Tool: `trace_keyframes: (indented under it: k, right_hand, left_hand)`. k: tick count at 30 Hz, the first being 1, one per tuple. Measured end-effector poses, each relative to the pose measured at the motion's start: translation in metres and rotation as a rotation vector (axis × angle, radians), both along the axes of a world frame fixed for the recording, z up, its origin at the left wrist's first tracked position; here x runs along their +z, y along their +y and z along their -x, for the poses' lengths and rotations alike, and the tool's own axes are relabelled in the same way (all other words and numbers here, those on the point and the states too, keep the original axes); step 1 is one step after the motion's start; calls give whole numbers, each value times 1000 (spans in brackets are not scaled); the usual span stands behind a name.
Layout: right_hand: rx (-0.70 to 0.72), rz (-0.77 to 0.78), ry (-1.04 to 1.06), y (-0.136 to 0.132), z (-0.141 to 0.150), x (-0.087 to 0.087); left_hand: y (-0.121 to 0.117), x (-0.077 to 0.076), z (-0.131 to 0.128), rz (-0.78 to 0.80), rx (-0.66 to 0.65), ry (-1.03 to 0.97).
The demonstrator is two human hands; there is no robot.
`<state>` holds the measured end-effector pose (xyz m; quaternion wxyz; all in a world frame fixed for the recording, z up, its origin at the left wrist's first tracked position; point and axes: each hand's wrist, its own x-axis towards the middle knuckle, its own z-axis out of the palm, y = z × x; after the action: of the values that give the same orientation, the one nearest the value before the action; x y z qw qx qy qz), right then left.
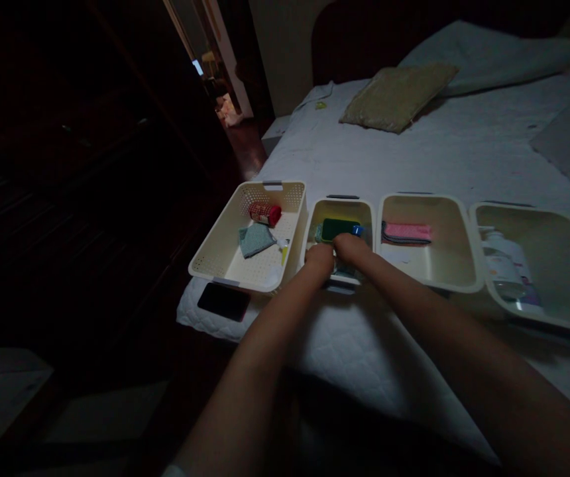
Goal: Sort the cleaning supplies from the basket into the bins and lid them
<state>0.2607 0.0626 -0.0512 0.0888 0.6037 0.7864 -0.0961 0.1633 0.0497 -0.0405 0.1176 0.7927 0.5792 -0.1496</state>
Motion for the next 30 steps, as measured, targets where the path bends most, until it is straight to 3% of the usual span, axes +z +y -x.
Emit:
trace_keyframes:
  k: [4, 10, 17, 21, 25, 30]
  right_hand:
    - [18, -140, -9, -15, -10, 12]
    - [16, -235, 2, -33, -14, 32]
    - [19, -303, 81, -46, 16, 59]
    - [150, -416, 85, -55, 47, 76]
    - [290, -505, 83, -61, 78, 86]
    - [287, -486, 133, -62, 107, 86]
  left_hand:
    - [-13, 17, 6, -126, -50, -2]
    - [-29, 34, 36, -431, -276, -28]
    - [-46, 55, 92, -526, -107, -23]
    - [-55, 61, 121, -512, -73, 29]
    - [-60, 61, 144, -513, 15, 60]
    - [-62, 50, 168, -507, 79, 83]
